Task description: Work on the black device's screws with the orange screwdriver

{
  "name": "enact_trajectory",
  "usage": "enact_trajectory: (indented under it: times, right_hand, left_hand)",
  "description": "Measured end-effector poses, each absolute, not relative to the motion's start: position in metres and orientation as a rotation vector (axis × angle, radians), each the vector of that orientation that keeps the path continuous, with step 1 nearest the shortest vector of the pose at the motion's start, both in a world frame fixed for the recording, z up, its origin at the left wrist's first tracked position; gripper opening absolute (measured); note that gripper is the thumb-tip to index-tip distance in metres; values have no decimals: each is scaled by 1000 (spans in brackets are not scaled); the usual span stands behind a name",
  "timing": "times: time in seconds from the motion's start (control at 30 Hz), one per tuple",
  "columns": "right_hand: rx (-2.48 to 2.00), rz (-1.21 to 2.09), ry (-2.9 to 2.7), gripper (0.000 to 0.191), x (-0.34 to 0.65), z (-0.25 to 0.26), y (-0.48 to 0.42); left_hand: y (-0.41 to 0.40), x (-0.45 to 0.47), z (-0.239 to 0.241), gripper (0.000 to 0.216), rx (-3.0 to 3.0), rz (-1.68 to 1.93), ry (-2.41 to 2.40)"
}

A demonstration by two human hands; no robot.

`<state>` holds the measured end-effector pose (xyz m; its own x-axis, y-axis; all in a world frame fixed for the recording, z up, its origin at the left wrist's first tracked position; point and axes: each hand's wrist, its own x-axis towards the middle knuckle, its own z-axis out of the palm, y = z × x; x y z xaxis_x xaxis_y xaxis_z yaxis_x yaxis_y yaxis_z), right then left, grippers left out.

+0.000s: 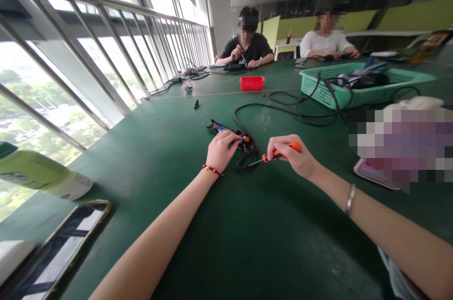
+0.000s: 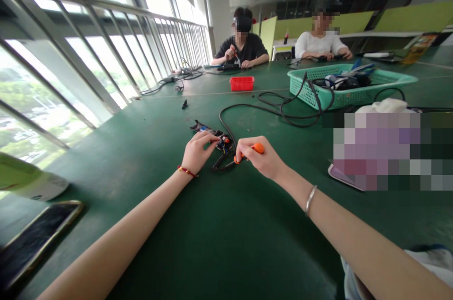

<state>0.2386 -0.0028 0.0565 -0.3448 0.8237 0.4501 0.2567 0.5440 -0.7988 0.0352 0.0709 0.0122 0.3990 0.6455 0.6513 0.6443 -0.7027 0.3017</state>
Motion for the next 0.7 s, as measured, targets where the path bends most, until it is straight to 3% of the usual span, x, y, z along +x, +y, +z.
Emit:
enact_trajectory:
  times: [0.7]
  right_hand:
    - [-900, 771, -1873, 33, 238, 56, -4]
  left_hand:
    - [71, 32, 10, 21, 2891, 1107, 1245]
